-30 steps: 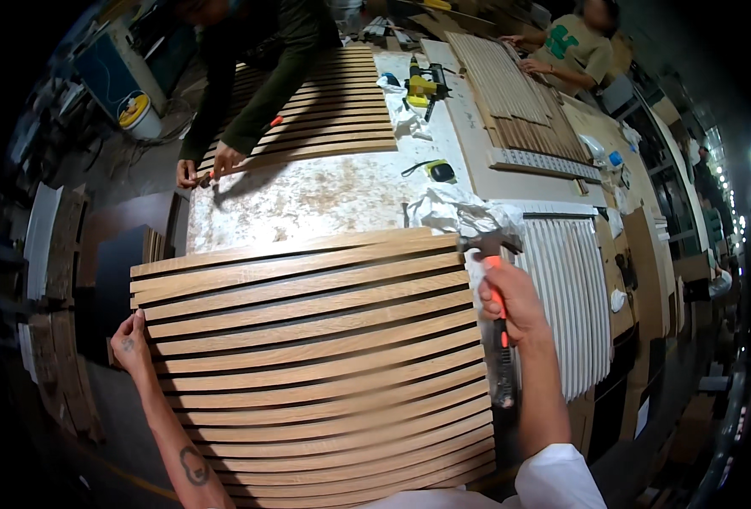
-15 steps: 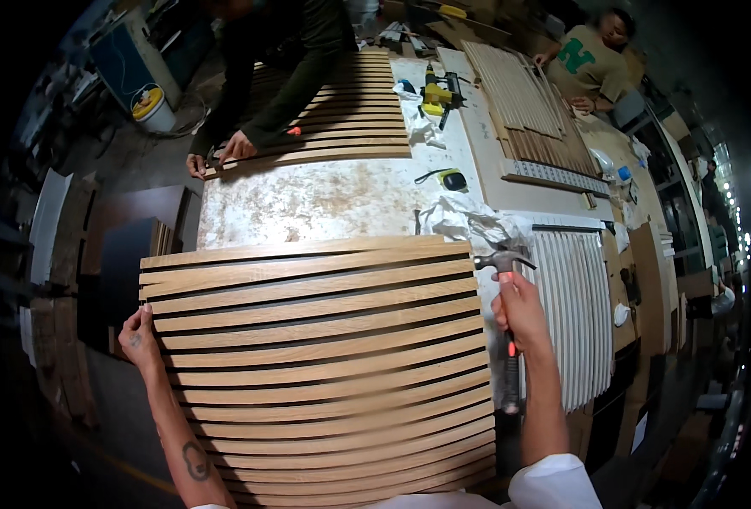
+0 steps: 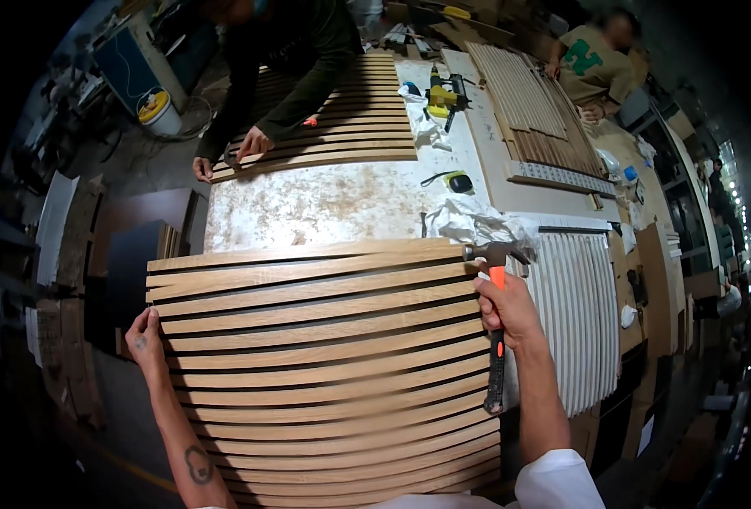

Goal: Assembling and aligning wooden slats onto a panel base using a hammer, ruler, and cloth.

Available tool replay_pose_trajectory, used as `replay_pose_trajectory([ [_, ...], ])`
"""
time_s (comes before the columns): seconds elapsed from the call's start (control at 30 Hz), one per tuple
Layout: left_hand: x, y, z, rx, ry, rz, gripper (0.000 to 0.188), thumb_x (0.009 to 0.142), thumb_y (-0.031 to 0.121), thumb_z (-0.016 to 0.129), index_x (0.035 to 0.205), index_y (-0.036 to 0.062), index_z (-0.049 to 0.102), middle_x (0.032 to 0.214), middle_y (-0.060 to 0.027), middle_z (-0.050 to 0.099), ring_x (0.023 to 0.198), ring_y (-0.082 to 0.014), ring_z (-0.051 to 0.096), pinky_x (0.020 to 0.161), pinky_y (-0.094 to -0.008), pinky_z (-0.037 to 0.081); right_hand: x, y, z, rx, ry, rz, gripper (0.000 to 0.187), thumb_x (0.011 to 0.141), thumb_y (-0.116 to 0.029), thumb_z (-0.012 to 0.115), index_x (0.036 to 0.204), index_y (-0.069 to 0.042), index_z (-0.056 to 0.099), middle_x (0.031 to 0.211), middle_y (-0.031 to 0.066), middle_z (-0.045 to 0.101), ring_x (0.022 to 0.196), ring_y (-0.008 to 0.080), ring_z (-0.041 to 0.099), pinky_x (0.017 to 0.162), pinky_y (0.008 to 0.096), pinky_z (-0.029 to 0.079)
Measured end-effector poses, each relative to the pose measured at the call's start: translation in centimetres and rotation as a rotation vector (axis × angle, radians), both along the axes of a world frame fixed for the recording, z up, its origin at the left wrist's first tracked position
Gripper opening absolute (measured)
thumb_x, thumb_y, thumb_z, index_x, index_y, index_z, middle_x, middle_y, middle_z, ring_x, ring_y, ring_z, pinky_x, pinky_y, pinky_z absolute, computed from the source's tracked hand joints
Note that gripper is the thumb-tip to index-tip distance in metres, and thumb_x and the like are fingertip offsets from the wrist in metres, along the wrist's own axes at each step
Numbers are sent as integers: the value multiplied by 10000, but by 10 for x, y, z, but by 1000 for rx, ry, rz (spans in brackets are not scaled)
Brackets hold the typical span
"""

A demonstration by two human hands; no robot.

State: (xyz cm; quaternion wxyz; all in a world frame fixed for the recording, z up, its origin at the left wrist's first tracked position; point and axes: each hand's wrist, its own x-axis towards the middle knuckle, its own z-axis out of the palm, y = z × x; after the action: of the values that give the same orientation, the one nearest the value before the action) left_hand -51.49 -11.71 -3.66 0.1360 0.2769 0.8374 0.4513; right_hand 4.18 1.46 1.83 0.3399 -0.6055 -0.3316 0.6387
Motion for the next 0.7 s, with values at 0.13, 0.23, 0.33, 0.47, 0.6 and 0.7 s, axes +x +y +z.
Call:
replay_pose_trajectory([
  [0.13, -2, -1, -2, -24, 77, 42, 389, 901, 264, 692, 1104, -67, 666, 976, -129, 705, 897, -166, 648, 832, -288, 499, 0, 0, 5, 7, 41, -33, 114, 912, -122, 618, 864, -45, 549, 573, -10, 495, 376, 51, 392, 333, 205, 300],
  [0.23, -13, 0, -9, -35, 114, 24, 373, 912, 271, 676, 1087, -58, 675, 940, -116, 708, 861, -163, 644, 806, -289, 497, 4, 5, 8, 14, 11, -42, 104, 912, -124, 614, 883, -42, 557, 576, -12, 495, 379, 51, 394, 336, 208, 304],
  [0.33, -10, 16, -1, 67, 151, 5, 333, 926, 301, 648, 901, -30, 677, 769, -40, 641, 678, -114, 537, 666, -278, 444, 3, 19, 3, -6, 104, -58, 98, 899, -106, 600, 850, -58, 529, 581, -13, 496, 382, 48, 390, 343, 206, 307],
  [0.47, -40, 24, 2, -124, 63, -63, 306, 898, 280, 671, 895, -26, 670, 756, -32, 624, 697, -113, 529, 668, -266, 436, 1, 30, -3, -20, 140, 12, 104, 884, -87, 586, 833, -80, 495, 580, -13, 497, 375, 45, 381, 337, 203, 305],
  [0.6, -39, 28, -2, 25, 73, -253, 348, 879, 263, 690, 1008, -60, 687, 832, -62, 680, 735, -118, 586, 711, -255, 465, -7, 30, -2, -26, 118, -4, 117, 887, -89, 587, 802, -92, 507, 537, -23, 472, 350, 54, 364, 325, 219, 285],
  [0.7, -30, 29, 2, 38, 32, -201, 364, 850, 252, 713, 1026, -67, 691, 837, -75, 692, 750, -119, 606, 718, -262, 483, -4, 28, -7, 15, 75, 23, 154, 891, -100, 589, 768, -102, 497, 524, -30, 463, 344, 55, 361, 322, 221, 283],
])
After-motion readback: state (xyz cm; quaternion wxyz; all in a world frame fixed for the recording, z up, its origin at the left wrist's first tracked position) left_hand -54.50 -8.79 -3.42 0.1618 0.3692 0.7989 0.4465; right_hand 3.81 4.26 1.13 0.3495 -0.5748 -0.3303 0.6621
